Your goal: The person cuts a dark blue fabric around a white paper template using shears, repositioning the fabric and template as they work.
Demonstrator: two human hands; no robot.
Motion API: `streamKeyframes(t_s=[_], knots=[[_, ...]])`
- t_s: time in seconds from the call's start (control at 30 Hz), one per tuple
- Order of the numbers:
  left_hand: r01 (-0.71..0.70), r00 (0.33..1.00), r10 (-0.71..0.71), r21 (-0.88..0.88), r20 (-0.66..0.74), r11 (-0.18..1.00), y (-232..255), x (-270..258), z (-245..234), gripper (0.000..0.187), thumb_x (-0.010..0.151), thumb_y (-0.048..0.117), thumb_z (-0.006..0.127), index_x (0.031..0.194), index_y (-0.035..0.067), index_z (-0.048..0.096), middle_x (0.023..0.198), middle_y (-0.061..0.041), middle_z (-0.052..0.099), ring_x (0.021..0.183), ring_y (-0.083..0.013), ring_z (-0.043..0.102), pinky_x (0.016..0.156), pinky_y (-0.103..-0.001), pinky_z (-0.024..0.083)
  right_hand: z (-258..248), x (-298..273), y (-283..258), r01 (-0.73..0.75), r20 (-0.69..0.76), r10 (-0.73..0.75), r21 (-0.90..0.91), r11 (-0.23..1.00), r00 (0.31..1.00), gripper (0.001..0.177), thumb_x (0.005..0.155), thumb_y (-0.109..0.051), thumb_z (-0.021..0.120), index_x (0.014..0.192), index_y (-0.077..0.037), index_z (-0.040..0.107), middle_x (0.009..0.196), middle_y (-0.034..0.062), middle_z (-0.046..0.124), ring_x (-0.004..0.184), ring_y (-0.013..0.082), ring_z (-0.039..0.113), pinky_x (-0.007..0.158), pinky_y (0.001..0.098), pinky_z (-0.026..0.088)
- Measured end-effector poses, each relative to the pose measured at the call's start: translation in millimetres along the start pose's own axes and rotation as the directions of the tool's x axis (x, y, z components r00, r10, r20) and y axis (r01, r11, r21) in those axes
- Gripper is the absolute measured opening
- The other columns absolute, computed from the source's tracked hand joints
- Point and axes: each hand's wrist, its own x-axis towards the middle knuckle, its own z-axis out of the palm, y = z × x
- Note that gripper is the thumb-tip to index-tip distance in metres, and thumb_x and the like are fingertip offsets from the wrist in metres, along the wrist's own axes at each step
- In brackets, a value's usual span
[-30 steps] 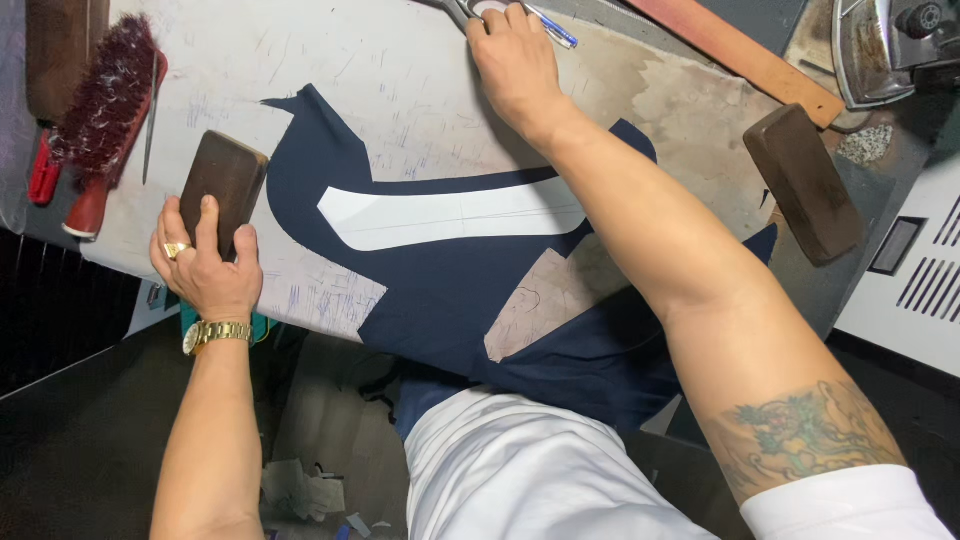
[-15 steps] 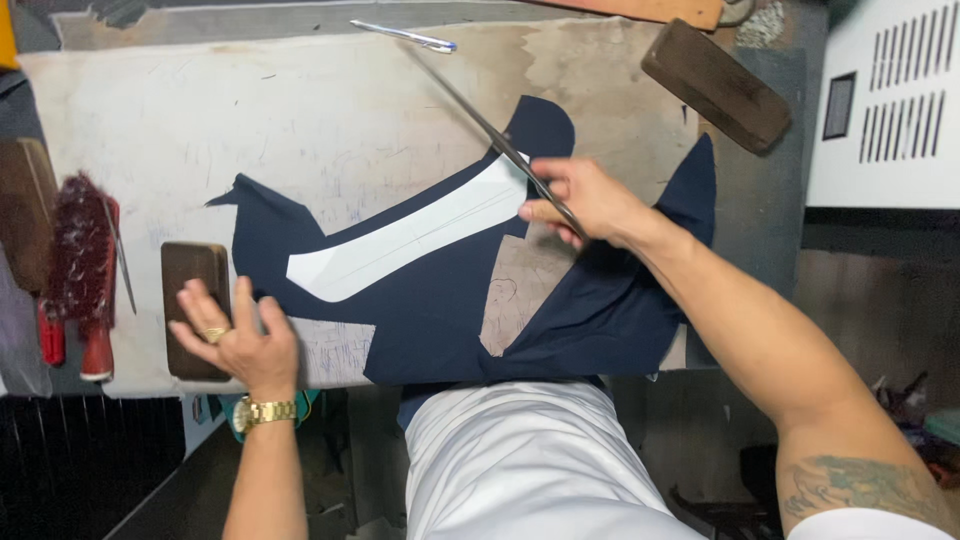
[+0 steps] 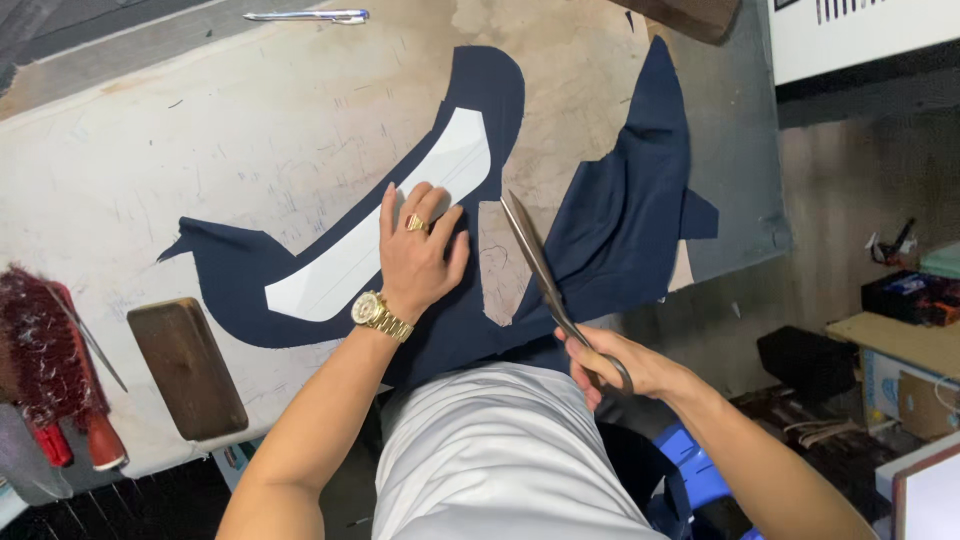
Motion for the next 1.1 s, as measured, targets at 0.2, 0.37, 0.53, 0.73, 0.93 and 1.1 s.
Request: streamKeyframes(t_s=[0.2, 0.37, 0.53, 0.73, 0.93, 1.1], knots=[[0.053, 0.992, -0.072, 0.175, 0.102, 0.983, 13.4, 21.5, 35.7, 0.055, 0.085, 0.025, 0.075, 0.135, 0.007, 0.061, 0.135, -0.022, 0.060, 0.138, -0.0391, 0.049, 0.119, -0.067, 0.016, 21.0, 34.4, 1.2, 0.086, -0.081, -0.072, 0.178, 0.980, 0.994, 0.043, 0.108, -0.039, 0.043, 0.094, -0.001, 0.057, 0.052, 0.0147, 0.060, 0.042, 0.0283, 0.070, 0.043, 0.0311, 0.055], [-0.032, 0.997, 0.040, 0.116, -0.059, 0.993, 6.7, 21.8, 57.2, 0.017, 0.090, 0.013, 0.070, 0.107, 0.011, 0.069, 0.108, -0.011, 0.063, 0.110, -0.0310, 0.063, 0.108, -0.059, 0.035, 22.2, 55.3, 28.3, 0.095, -0.212, -0.051, 0.201, 0.975, 0.976, 0.036, 0.108, -0.031, 0.050, 0.110, 0.004, 0.055, 0.051, 0.0156, 0.057, 0.038, 0.0286, 0.067, 0.039, 0.0373, 0.057], [-0.056, 0.994, 0.063, 0.082, -0.085, 0.995, 2.7, 18.1, 60.2, 0.013, 0.097, 0.011, 0.060, 0.106, 0.014, 0.070, 0.101, -0.007, 0.063, 0.101, -0.0273, 0.065, 0.102, -0.055, 0.041, 29.7, 72.2, 25.1, 0.025, -0.305, -0.003, 0.068, 0.997, 0.952, 0.047, 0.107, -0.034, 0.051, 0.122, 0.011, 0.053, 0.047, 0.0124, 0.059, 0.037, 0.0230, 0.066, 0.040, 0.0304, 0.055], [-0.062, 0.994, 0.067, 0.051, -0.090, 0.997, 6.1, 26.6, 51.3, 0.012, 0.098, 0.009, 0.062, 0.105, 0.012, 0.071, 0.098, -0.008, 0.064, 0.098, -0.0276, 0.065, 0.100, -0.053, 0.042, 32.8, 84.2, 18.0, -0.014, -0.354, 0.024, 0.029, 0.999, 0.935, 0.053, 0.107, -0.034, 0.052, 0.129, 0.014, 0.048, 0.049, 0.0116, 0.061, 0.038, 0.0220, 0.066, 0.042, 0.0301, 0.056], [-0.051, 0.995, 0.054, 0.040, -0.083, 0.998, 5.6, 25.2, 52.3, 0.012, 0.099, 0.011, 0.062, 0.106, 0.013, 0.072, 0.098, -0.007, 0.064, 0.098, -0.0256, 0.064, 0.101, -0.052, 0.041, 37.2, 90.2, 14.4, -0.040, -0.363, 0.056, 0.052, 0.998, 0.930, 0.060, 0.106, -0.033, 0.052, 0.134, 0.019, 0.043, 0.051, 0.0122, 0.061, 0.039, 0.0222, 0.065, 0.043, 0.0311, 0.056], [-0.049, 0.996, 0.050, 0.022, -0.079, 0.999, 4.9, 24.8, 51.9, 0.012, 0.099, 0.012, 0.063, 0.106, 0.012, 0.072, 0.098, -0.007, 0.064, 0.098, -0.0252, 0.064, 0.102, -0.052, 0.040, 38.5, 94.5, 20.1, -0.039, -0.363, 0.062, 0.069, 0.997, 0.930, 0.062, 0.106, -0.033, 0.053, 0.134, 0.020, 0.042, 0.052, 0.0122, 0.059, 0.040, 0.0220, 0.065, 0.043, 0.0315, 0.057]])
